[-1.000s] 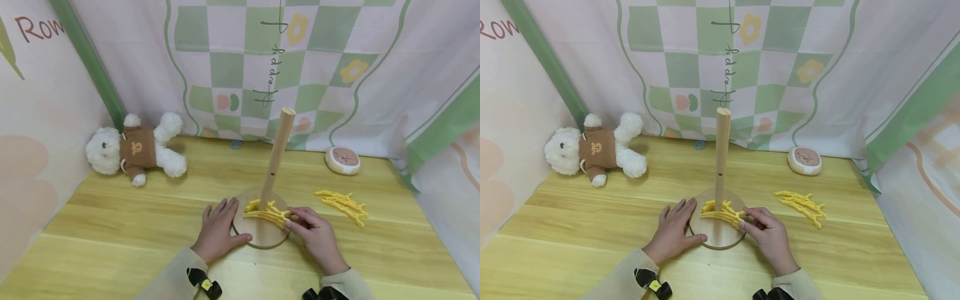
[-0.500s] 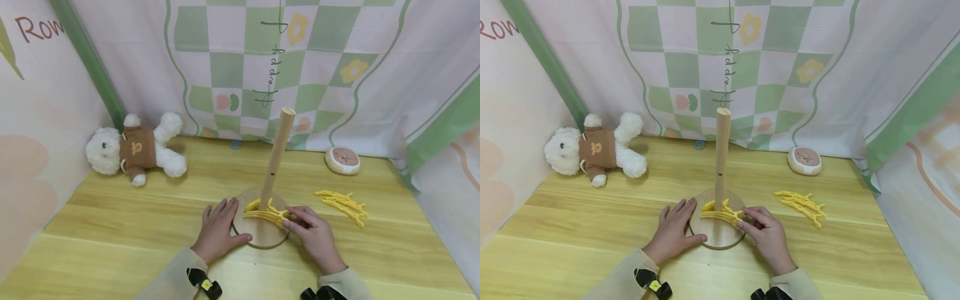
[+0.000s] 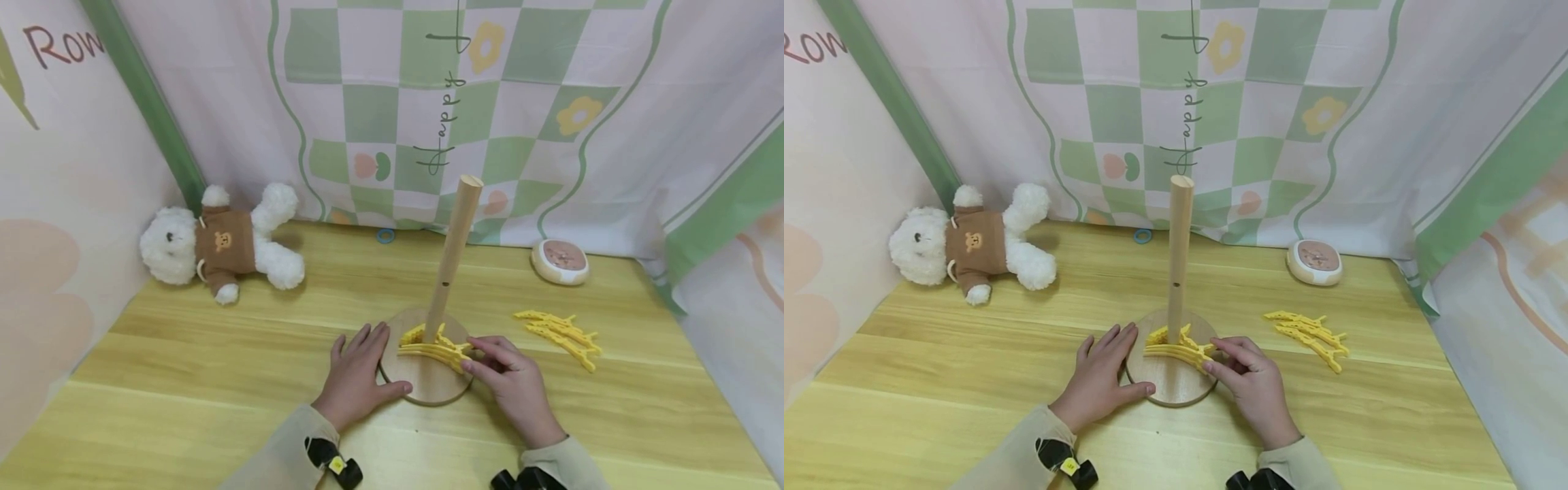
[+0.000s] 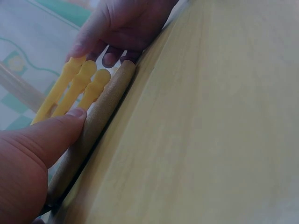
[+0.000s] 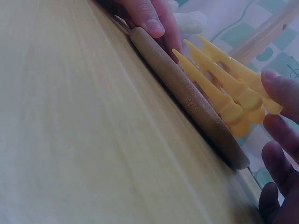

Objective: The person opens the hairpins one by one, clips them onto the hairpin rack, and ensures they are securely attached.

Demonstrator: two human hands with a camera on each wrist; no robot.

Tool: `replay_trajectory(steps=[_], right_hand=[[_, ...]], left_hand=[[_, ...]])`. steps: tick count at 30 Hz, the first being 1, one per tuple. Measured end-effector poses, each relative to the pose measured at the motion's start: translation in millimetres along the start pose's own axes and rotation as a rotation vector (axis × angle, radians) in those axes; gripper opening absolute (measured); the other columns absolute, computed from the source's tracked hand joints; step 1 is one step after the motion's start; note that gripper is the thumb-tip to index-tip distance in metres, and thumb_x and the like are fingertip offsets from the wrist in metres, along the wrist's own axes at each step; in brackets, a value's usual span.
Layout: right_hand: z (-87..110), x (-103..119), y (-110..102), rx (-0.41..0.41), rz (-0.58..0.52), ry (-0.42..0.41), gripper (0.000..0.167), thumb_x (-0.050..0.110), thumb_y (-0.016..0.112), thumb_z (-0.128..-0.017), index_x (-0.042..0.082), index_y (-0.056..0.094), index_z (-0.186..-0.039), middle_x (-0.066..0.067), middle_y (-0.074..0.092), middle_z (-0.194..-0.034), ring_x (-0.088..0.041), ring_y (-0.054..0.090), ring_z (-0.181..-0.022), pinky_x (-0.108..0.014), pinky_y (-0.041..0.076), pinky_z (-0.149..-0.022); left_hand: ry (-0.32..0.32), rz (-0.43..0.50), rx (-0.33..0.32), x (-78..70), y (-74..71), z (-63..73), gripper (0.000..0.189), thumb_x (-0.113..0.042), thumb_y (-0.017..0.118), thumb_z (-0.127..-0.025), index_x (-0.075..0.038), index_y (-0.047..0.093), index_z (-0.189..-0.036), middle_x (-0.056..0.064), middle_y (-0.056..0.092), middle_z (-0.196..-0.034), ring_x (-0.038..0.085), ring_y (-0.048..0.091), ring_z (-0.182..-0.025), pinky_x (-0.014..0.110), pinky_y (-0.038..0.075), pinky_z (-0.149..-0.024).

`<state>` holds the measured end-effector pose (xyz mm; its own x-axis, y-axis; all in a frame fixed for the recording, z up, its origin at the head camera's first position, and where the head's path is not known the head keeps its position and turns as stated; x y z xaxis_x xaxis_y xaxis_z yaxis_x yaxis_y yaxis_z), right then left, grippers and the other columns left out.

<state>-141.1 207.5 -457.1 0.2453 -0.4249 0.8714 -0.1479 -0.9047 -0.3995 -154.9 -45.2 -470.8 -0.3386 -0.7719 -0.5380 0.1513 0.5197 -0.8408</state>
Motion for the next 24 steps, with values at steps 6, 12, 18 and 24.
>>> replay_trajectory(steps=[6,12,18,24], right_hand=[[-0.8,0.6,0.2,0.007,0.004,0.001,0.034,0.008,0.083,-0.081,0.008,0.076,-0.114,-0.005,0.071,-0.109,-0.006,0.061,-0.082,-0.019,0.051,-0.07],[-1.8,3.0,2.3,0.005,0.019,-0.001,0.033,0.009,0.083,-0.081,0.008,0.076,-0.113,-0.004,0.07,-0.108,-0.007,0.059,-0.081,-0.019,0.051,-0.069],[-2.8,4.3,5.0,-0.002,0.02,-0.005,0.032,0.01,0.084,-0.08,0.008,0.077,-0.111,-0.003,0.068,-0.108,-0.007,0.058,-0.08,-0.019,0.049,-0.068],[-1.8,2.7,5.0,-0.005,0.022,0.003,0.034,0.01,0.084,-0.079,0.008,0.076,-0.112,-0.004,0.068,-0.109,-0.007,0.058,-0.08,-0.019,0.05,-0.068]], left_hand=[[0.001,0.0,-0.001,0.9,-0.1,0.1,0.103,-0.065,0.072,-0.08,-0.008,0.034,-0.156,0.008,0.032,-0.162,0.034,0.025,-0.15,0.063,0.007,-0.117],[-0.004,0.0,-0.001,1.9,-0.2,0.1,0.103,-0.065,0.072,-0.08,-0.009,0.033,-0.157,0.008,0.031,-0.162,0.033,0.024,-0.15,0.064,0.006,-0.117],[-0.003,-0.004,-0.002,1.5,0.1,0.2,0.103,-0.066,0.072,-0.08,-0.008,0.034,-0.157,0.008,0.032,-0.162,0.033,0.025,-0.15,0.064,0.007,-0.117],[0.001,0.001,-0.002,0.2,0.0,0.2,0.103,-0.065,0.072,-0.08,-0.008,0.034,-0.156,0.008,0.032,-0.162,0.033,0.025,-0.15,0.064,0.007,-0.117]])
Point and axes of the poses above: each hand's wrist, its own z-axis away from the middle knuckle, its own y-axis out of the palm, x = y × z, the point moved 4 cm from there along -z, towards the middle knuckle
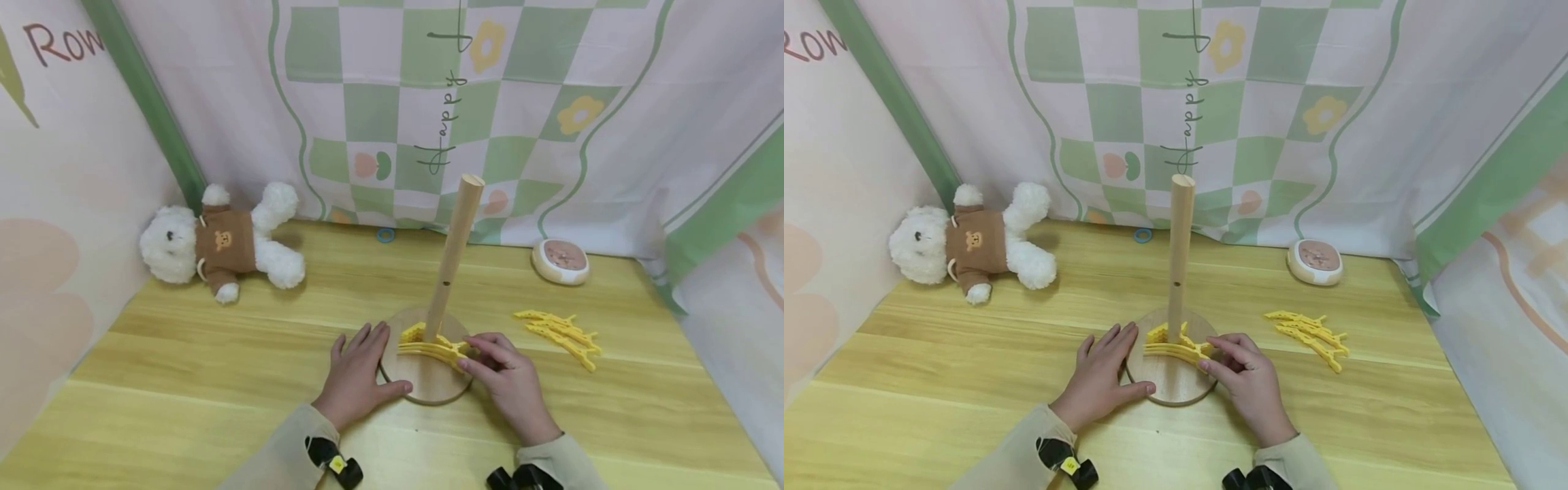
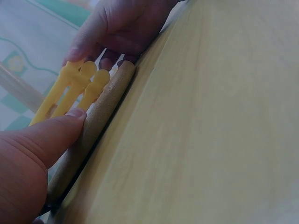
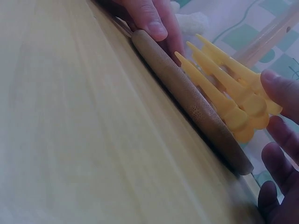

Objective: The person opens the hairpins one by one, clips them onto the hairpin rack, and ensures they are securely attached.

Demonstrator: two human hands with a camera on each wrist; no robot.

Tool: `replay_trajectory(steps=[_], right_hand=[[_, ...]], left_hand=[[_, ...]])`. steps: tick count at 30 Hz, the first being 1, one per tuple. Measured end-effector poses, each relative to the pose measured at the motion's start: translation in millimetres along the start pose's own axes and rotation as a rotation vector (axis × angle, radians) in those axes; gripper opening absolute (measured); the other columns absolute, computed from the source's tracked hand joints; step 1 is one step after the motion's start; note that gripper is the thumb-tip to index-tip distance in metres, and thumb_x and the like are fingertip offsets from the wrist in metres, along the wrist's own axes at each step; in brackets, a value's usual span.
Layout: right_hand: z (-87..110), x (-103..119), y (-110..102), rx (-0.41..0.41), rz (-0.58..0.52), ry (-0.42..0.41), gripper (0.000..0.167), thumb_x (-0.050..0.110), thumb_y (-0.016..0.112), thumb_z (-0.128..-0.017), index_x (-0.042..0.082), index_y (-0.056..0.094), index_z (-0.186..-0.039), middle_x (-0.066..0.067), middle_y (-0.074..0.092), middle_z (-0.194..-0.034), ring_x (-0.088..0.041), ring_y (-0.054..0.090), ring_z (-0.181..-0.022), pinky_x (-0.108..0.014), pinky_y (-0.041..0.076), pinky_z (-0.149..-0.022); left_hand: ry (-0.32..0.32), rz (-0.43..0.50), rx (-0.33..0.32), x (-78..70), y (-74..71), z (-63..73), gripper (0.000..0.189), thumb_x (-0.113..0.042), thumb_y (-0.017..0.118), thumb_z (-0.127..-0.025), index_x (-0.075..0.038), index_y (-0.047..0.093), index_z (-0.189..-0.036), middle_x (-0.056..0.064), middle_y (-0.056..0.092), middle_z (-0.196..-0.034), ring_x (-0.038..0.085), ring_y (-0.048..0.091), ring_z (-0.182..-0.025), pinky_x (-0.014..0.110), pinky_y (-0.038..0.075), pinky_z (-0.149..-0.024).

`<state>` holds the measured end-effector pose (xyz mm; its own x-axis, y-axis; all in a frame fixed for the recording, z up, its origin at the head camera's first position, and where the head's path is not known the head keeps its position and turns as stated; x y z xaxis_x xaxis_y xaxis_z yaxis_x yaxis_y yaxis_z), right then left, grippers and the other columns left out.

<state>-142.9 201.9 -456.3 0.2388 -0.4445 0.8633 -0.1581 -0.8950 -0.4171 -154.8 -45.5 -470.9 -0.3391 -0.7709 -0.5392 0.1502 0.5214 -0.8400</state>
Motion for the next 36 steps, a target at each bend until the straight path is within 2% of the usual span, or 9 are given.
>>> replay_trajectory(steps=[7,13,17,24,31,36], right_hand=[[0.4,1,-1,0.008,-0.019,-0.015,0.036,0.007,0.083,-0.08,0.006,0.074,-0.115,-0.007,0.069,-0.104,-0.009,0.058,-0.078,-0.02,0.05,-0.067],[3.7,-1,-3,0.027,-0.038,0.056,0.042,0.011,0.082,-0.082,0.007,0.07,-0.122,-0.006,0.067,-0.109,-0.01,0.06,-0.082,-0.02,0.052,-0.071],[6.6,-4,-8,0.012,-0.053,0.08,0.039,0.011,0.081,-0.085,0.006,0.069,-0.122,-0.007,0.066,-0.113,-0.012,0.061,-0.085,-0.019,0.053,-0.074],[8.7,-12,-24,-0.079,0.016,0.099,0.032,0.011,0.079,-0.087,0.006,0.071,-0.117,0.0,0.066,-0.112,-0.009,0.061,-0.087,-0.015,0.052,-0.077],[12.1,-19,-47,-0.205,0.077,0.135,0.027,0.01,0.08,-0.086,0.005,0.073,-0.112,0.011,0.068,-0.103,-0.006,0.059,-0.083,-0.013,0.048,-0.073],[13.9,-22,-59,-0.274,0.079,0.163,0.026,0.008,0.081,-0.085,0.002,0.074,-0.109,0.018,0.069,-0.098,-0.004,0.059,-0.082,-0.013,0.046,-0.071]], left_hand=[[0.003,-0.004,-0.004,-0.9,-1.4,0.3,0.103,-0.064,0.073,-0.08,-0.007,0.034,-0.156,0.009,0.032,-0.162,0.034,0.026,-0.149,0.064,0.007,-0.117],[0.004,-0.001,0.0,-1.1,-1.9,0.0,0.103,-0.063,0.074,-0.08,-0.006,0.034,-0.156,0.009,0.033,-0.161,0.034,0.026,-0.149,0.064,0.008,-0.117],[0.002,0.004,0.004,-1.2,-2.2,0.4,0.103,-0.064,0.073,-0.08,-0.007,0.034,-0.156,0.009,0.032,-0.162,0.034,0.025,-0.15,0.063,0.007,-0.117],[0.001,0.004,0.003,-0.9,-2.0,0.8,0.102,-0.064,0.072,-0.08,-0.007,0.034,-0.156,0.008,0.032,-0.162,0.033,0.025,-0.15,0.063,0.007,-0.117],[0.009,0.013,0.0,-2.7,-3.9,1.6,0.101,-0.062,0.074,-0.081,-0.006,0.035,-0.155,0.01,0.033,-0.161,0.035,0.026,-0.149,0.064,0.009,-0.117],[0.007,0.016,0.002,-2.9,-4.5,1.9,0.101,-0.062,0.073,-0.081,-0.006,0.035,-0.156,0.01,0.034,-0.161,0.035,0.026,-0.149,0.064,0.009,-0.117]])
Point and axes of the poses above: each hand's wrist, its own z-axis away from the middle knuckle, its own y-axis out of the palm, x = y × z, the point moved 4 cm from there along -z, towards the middle knuckle
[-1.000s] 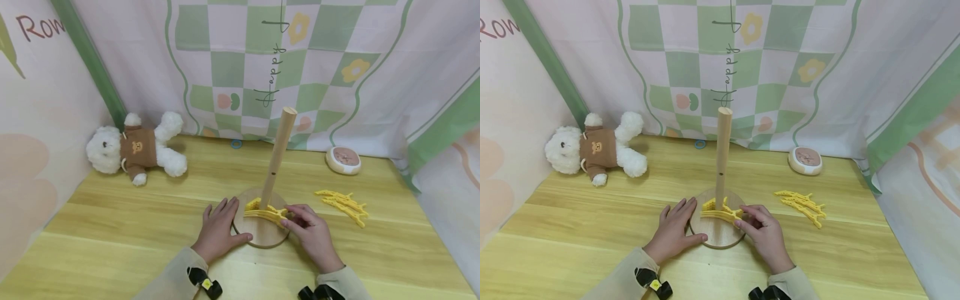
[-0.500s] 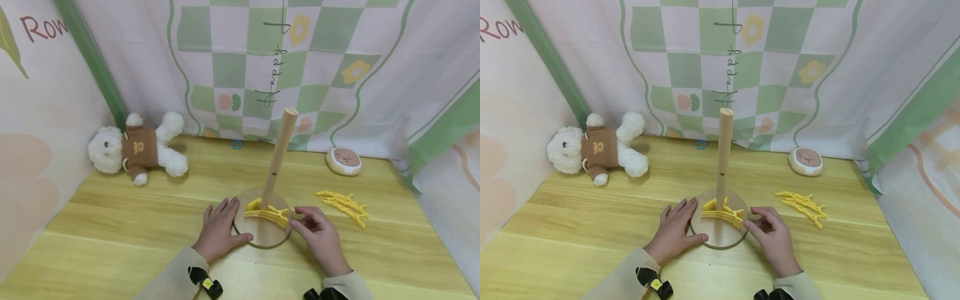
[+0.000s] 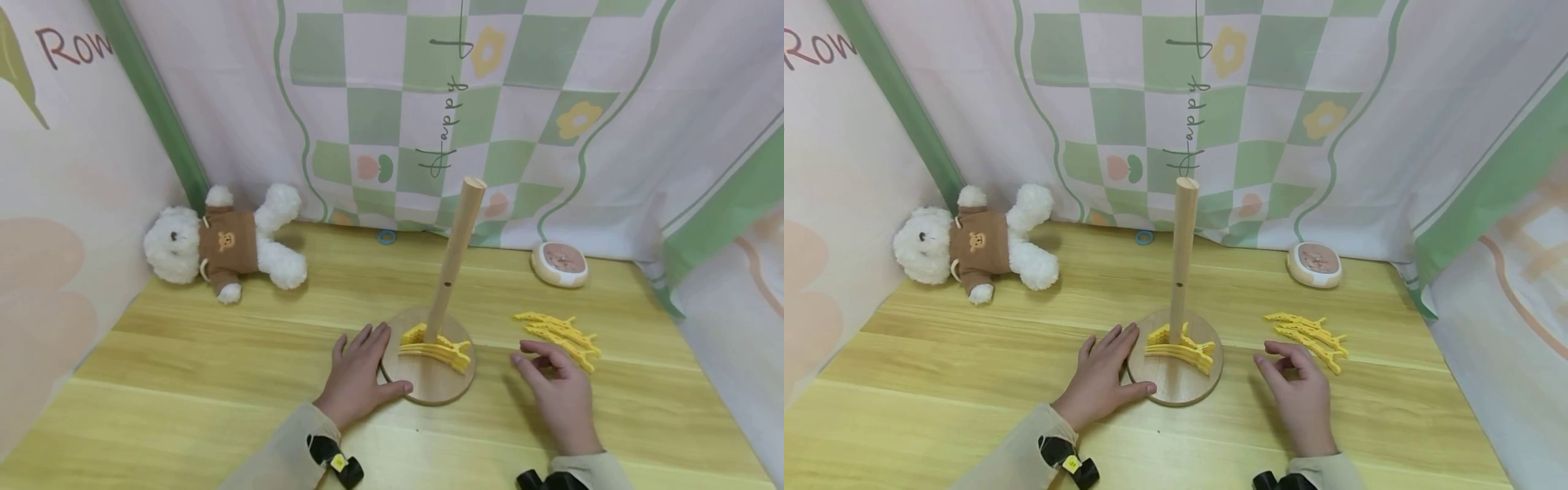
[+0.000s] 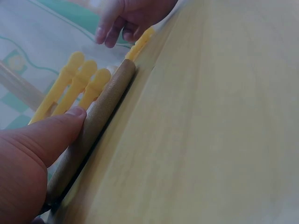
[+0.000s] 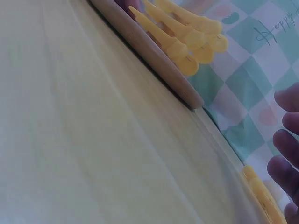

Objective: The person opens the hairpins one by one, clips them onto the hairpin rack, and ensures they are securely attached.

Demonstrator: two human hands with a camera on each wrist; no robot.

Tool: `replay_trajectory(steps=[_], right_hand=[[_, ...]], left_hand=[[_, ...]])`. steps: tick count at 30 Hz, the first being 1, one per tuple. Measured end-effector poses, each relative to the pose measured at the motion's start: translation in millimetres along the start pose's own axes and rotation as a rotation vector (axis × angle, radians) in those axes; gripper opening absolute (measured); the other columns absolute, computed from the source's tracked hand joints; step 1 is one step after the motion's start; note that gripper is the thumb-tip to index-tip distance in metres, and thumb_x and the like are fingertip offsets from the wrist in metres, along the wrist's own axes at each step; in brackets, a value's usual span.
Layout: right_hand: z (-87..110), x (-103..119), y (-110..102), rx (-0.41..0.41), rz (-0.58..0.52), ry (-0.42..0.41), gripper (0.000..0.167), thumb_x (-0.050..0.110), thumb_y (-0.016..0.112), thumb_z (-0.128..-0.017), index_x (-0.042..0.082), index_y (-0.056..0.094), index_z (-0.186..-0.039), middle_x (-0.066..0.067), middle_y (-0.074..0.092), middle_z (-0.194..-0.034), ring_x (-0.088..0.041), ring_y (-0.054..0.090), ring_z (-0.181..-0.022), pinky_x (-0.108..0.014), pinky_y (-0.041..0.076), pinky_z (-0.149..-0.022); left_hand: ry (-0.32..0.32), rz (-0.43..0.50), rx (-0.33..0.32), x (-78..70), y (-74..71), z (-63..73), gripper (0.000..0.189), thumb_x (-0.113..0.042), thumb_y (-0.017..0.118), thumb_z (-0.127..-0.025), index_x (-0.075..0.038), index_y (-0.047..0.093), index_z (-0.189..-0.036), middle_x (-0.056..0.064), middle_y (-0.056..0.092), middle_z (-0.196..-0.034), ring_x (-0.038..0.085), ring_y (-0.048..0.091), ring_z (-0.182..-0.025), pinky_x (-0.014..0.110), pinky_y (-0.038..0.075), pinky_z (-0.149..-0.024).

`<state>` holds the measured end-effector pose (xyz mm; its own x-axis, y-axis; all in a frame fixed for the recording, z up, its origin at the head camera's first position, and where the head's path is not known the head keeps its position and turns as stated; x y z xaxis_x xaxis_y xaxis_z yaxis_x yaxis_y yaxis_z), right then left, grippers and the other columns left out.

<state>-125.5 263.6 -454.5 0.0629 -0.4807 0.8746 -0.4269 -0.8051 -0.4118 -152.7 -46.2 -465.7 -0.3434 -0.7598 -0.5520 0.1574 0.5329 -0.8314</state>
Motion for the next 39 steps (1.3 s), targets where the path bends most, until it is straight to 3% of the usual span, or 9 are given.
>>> replay_trajectory(steps=[2,4,9,11,14,16,18,31,39], right_hand=[[-0.7,-1,-2,-0.032,-0.002,0.01,0.023,0.008,0.081,-0.085,0.002,0.075,-0.107,0.02,0.069,-0.096,-0.004,0.059,-0.081,-0.014,0.046,-0.072],[-2.2,-1,-6,-0.072,0.001,-0.003,0.02,0.007,0.08,-0.084,0.002,0.075,-0.103,0.021,0.069,-0.092,-0.003,0.059,-0.079,-0.017,0.045,-0.091],[-9.5,-6,-19,-0.158,-0.002,-0.043,0.014,0.004,0.08,-0.084,-0.001,0.075,-0.096,0.026,0.066,-0.084,0.002,0.057,-0.072,-0.034,0.012,-0.122],[-11.3,-9,-26,-0.183,0.022,0.001,0.014,0.009,0.08,-0.085,0.001,0.076,-0.095,0.026,0.066,-0.083,0.001,0.057,-0.073,-0.026,0.027,-0.115],[-12.8,-16,-35,-0.205,0.056,0.082,0.016,0.015,0.08,-0.086,0.003,0.077,-0.097,0.025,0.066,-0.082,0.0,0.058,-0.074,-0.013,0.045,-0.087],[-13.4,-21,-41,-0.21,0.074,0.131,0.016,0.018,0.081,-0.086,0.006,0.077,-0.097,0.024,0.066,-0.08,-0.001,0.058,-0.073,-0.01,0.044,-0.064],[-14.1,-24,-46,-0.216,0.076,0.154,0.017,0.019,0.082,-0.086,0.007,0.078,-0.097,0.023,0.066,-0.078,-0.001,0.058,-0.071,-0.011,0.044,-0.058],[-18.5,-32,-53,-0.206,0.072,0.182,0.019,0.016,0.085,-0.082,0.006,0.078,-0.096,0.021,0.067,-0.073,0.0,0.059,-0.065,-0.009,0.044,-0.061],[-19.6,-36,-67,-0.199,0.194,0.209,0.031,0.024,0.087,-0.08,0.009,0.076,-0.105,0.025,0.061,-0.078,0.002,0.055,-0.07,-0.01,0.041,-0.061]], left_hand=[[-0.002,0.003,0.0,0.2,-0.1,0.1,0.101,-0.062,0.073,-0.081,-0.006,0.035,-0.156,0.01,0.033,-0.161,0.035,0.026,-0.149,0.064,0.009,-0.117],[-0.003,0.005,0.0,0.6,0.2,-0.1,0.101,-0.062,0.073,-0.081,-0.006,0.035,-0.156,0.011,0.033,-0.161,0.035,0.026,-0.149,0.064,0.009,-0.117],[-0.005,0.007,0.003,1.4,1.0,-0.9,0.101,-0.063,0.072,-0.081,-0.006,0.034,-0.156,0.01,0.033,-0.161,0.034,0.026,-0.149,0.064,0.008,-0.117],[-0.006,0.002,0.003,2.0,1.8,-1.2,0.102,-0.064,0.072,-0.081,-0.007,0.034,-0.156,0.009,0.032,-0.162,0.034,0.026,-0.149,0.064,0.008,-0.117],[-0.009,-0.007,0.003,2.5,3.2,-1.6,0.103,-0.066,0.072,-0.08,-0.008,0.034,-0.156,0.008,0.032,-0.162,0.033,0.025,-0.15,0.063,0.007,-0.117],[-0.006,-0.013,0.001,3.0,3.9,-1.9,0.103,-0.066,0.072,-0.08,-0.008,0.034,-0.156,0.008,0.032,-0.162,0.033,0.025,-0.15,0.063,0.008,-0.117],[-0.004,-0.015,0.001,3.5,4.4,-1.9,0.103,-0.066,0.071,-0.08,-0.008,0.034,-0.156,0.008,0.032,-0.162,0.033,0.025,-0.15,0.063,0.008,-0.117],[-0.003,-0.019,0.003,4.8,3.9,-1.2,0.103,-0.066,0.071,-0.081,-0.008,0.033,-0.157,0.008,0.031,-0.162,0.033,0.024,-0.15,0.063,0.007,-0.117],[-0.008,-0.009,0.014,4.6,3.4,-1.6,0.102,-0.067,0.07,-0.081,-0.009,0.033,-0.157,0.007,0.03,-0.163,0.032,0.023,-0.15,0.063,0.006,-0.118]])
Point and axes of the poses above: each hand's wrist, its own z-axis away from the middle knuckle, its own y-axis out of the palm, x = y × z, the point moved 4 cm from there along -z, towards the middle knuckle
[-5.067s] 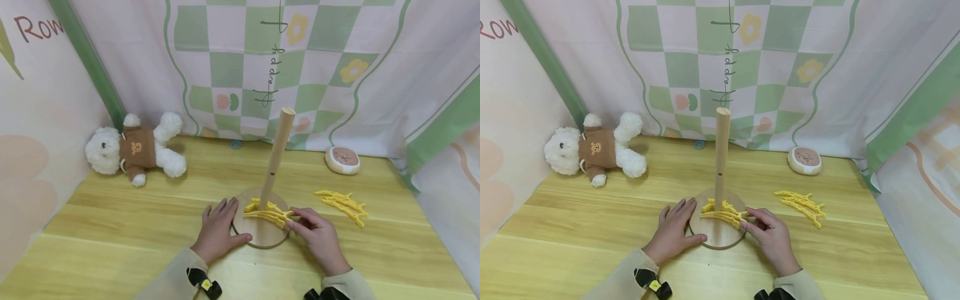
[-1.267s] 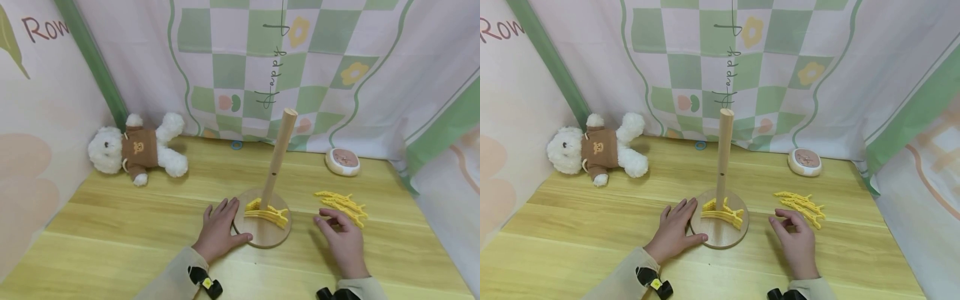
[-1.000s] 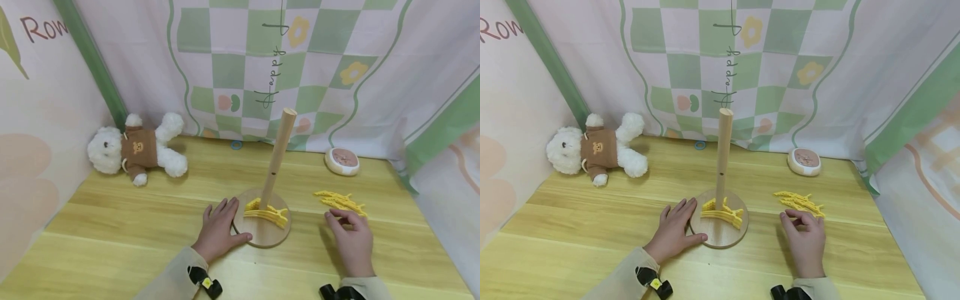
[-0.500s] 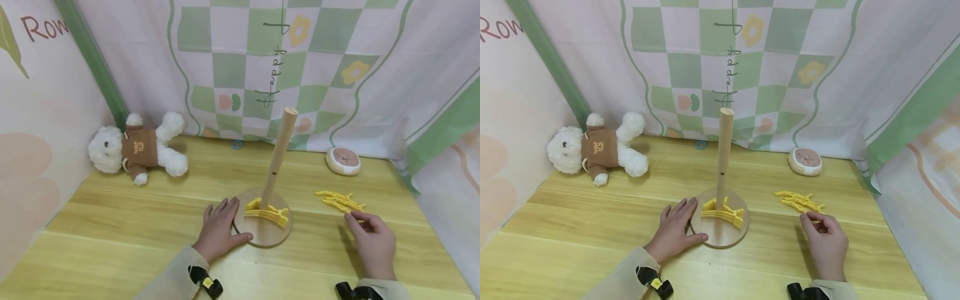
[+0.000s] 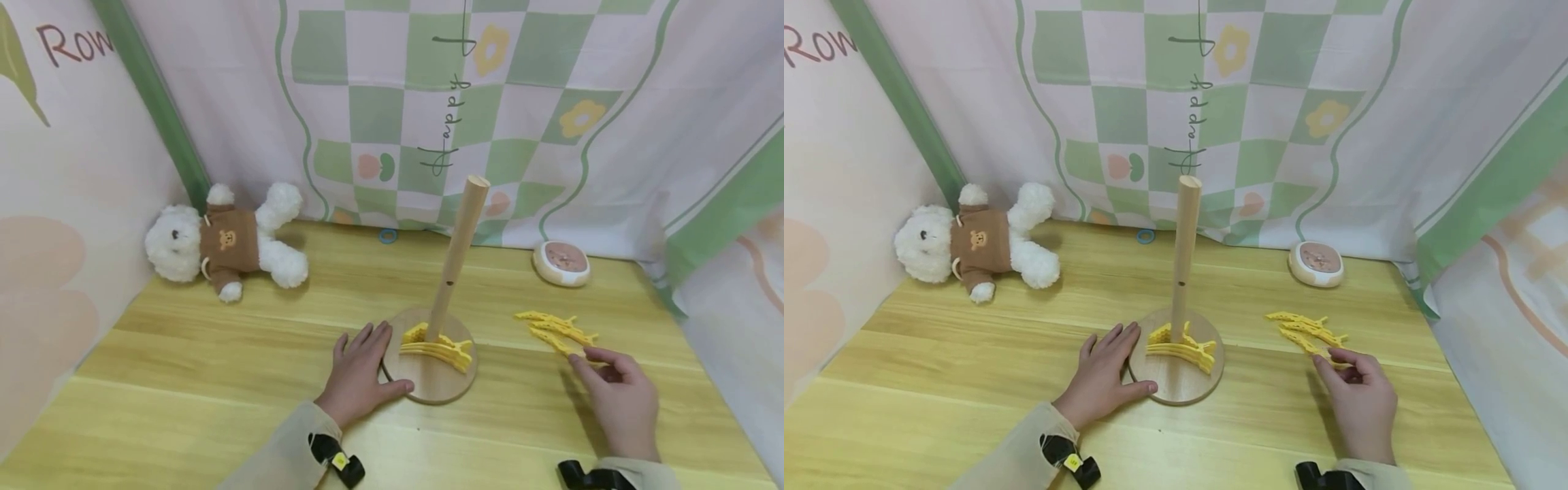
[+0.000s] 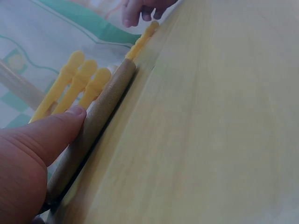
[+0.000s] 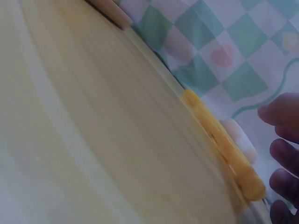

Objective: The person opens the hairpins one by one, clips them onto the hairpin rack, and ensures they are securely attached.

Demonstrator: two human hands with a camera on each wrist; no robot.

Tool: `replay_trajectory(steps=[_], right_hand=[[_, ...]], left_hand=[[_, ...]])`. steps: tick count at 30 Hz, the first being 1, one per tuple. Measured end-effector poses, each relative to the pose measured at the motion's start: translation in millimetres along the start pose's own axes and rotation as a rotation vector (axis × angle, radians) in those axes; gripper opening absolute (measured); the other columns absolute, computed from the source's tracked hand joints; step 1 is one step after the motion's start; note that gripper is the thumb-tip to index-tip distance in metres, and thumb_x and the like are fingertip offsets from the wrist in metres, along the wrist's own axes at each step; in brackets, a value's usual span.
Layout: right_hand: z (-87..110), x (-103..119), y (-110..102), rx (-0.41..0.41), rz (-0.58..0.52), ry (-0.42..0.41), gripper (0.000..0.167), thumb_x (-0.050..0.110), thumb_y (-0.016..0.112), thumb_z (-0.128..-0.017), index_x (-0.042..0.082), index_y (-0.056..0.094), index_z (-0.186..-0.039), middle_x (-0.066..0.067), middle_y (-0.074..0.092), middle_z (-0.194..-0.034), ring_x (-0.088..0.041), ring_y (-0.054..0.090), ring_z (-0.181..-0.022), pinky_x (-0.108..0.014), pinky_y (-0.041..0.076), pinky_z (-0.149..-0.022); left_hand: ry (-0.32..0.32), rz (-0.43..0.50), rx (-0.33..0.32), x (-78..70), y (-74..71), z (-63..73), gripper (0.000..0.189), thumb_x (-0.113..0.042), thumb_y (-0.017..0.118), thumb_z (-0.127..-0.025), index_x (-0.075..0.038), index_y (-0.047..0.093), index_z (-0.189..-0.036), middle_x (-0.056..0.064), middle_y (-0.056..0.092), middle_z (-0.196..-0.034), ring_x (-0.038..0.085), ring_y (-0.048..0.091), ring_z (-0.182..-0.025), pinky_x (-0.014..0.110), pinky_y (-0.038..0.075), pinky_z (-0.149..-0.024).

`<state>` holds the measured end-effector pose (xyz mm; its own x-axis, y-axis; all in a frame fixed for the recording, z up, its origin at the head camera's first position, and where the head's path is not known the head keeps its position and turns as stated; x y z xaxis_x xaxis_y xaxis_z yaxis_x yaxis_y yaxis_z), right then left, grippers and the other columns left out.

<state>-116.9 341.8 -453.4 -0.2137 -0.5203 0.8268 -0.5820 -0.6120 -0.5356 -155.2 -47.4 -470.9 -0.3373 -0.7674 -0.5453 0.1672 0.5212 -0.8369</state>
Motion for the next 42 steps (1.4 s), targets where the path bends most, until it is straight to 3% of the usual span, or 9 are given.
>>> replay_trajectory(steps=[3,7,11,16,20,24,28,34,42], right_hand=[[-3.2,-5,-8,0.056,0.096,-0.018,0.042,0.029,0.086,-0.081,0.007,0.072,-0.114,0.023,0.06,-0.089,0.003,0.051,-0.074,-0.011,0.039,-0.063],[-7.0,-13,-14,0.178,0.227,-0.06,0.056,0.038,0.082,-0.085,0.004,0.066,-0.126,0.0,0.064,-0.11,0.001,0.05,-0.079,-0.016,0.039,-0.064],[-10.8,-16,-14,0.289,0.302,-0.089,0.07,0.046,0.075,-0.089,-0.002,0.058,-0.136,-0.025,0.059,-0.126,-0.026,0.057,-0.101,-0.036,0.045,-0.08],[-13.5,-16,-12,0.367,0.363,-0.117,0.073,0.048,0.07,-0.092,-0.009,0.054,-0.134,-0.036,0.052,-0.131,-0.053,0.045,-0.119,-0.066,0.035,-0.094],[-12.8,-16,-14,0.305,0.358,-0.105,0.063,0.043,0.072,-0.092,-0.004,0.06,-0.13,-0.027,0.064,-0.115,-0.036,0.06,-0.101,-0.048,0.046,-0.084],[-9.9,-17,-14,0.204,0.225,-0.077,0.055,0.036,0.078,-0.088,0.001,0.063,-0.128,0.011,0.069,-0.087,0.001,0.059,-0.072,-0.017,0.043,-0.064],[-5.9,-12,-9,0.16,0.046,-0.102,0.052,0.023,0.081,-0.087,0.001,0.063,-0.131,0.036,0.059,-0.086,0.012,0.058,-0.07,-0.007,0.045,-0.063],[2.7,3,-1,0.147,-0.095,-0.135,0.048,0.008,0.078,-0.087,-0.001,0.063,-0.132,0.029,0.064,-0.09,0.007,0.062,-0.074,-0.007,0.049,-0.064],[12.4,17,11,0.16,-0.14,-0.247,0.048,-0.006,0.08,-0.079,-0.003,0.066,-0.126,0.021,0.067,-0.089,0.003,0.06,-0.075,-0.007,0.049,-0.068]], left_hand=[[0.002,-0.001,0.002,-0.1,0.5,-0.3,0.102,-0.067,0.07,-0.081,-0.01,0.033,-0.157,0.007,0.03,-0.163,0.032,0.023,-0.15,0.063,0.007,-0.118],[0.003,-0.003,0.004,0.3,0.8,-0.6,0.102,-0.068,0.069,-0.081,-0.01,0.033,-0.157,0.007,0.029,-0.163,0.032,0.023,-0.151,0.063,0.007,-0.117],[0.002,-0.005,0.004,0.9,0.8,-0.5,0.102,-0.068,0.069,-0.081,-0.01,0.033,-0.157,0.007,0.03,-0.163,0.032,0.024,-0.15,0.064,0.007,-0.117],[0.001,-0.01,0.003,0.8,0.5,-0.3,0.102,-0.068,0.069,-0.081,-0.01,0.033,-0.157,0.007,0.03,-0.163,0.032,0.024,-0.15,0.064,0.008,-0.117],[0.001,-0.006,0.003,-0.1,-0.4,-0.3,0.102,-0.067,0.07,-0.081,-0.009,0.033,-0.157,0.008,0.031,-0.162,0.033,0.024,-0.15,0.064,0.007,-0.117],[0.001,-0.007,0.002,-0.6,-1.0,-0.2,0.101,-0.066,0.07,-0.081,-0.009,0.034,-0.157,0.008,0.031,-0.162,0.033,0.024,-0.15,0.064,0.008,-0.117],[0.0,-0.003,0.003,-0.9,-1.2,0.4,0.101,-0.065,0.071,-0.081,-0.009,0.034,-0.156,0.008,0.031,-0.162,0.033,0.025,-0.15,0.064,0.008,-0.117],[0.003,-0.005,0.001,-0.4,-0.6,0.4,0.101,-0.066,0.07,-0.081,-0.009,0.034,-0.156,0.008,0.031,-0.162,0.033,0.024,-0.15,0.064,0.007,-0.117],[0.003,-0.007,0.004,0.2,0.3,0.4,0.102,-0.067,0.069,-0.081,-0.009,0.033,-0.157,0.008,0.029,-0.163,0.033,0.023,-0.15,0.063,0.007,-0.117]])
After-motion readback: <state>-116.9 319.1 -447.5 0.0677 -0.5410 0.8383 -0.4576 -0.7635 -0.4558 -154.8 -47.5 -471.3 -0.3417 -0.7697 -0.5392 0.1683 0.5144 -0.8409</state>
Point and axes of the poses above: each hand's wrist, its own z-axis away from the middle knuckle, its own y-axis out of the palm, x = y × z, the point moved 4 cm from there along -z, towards the middle knuckle
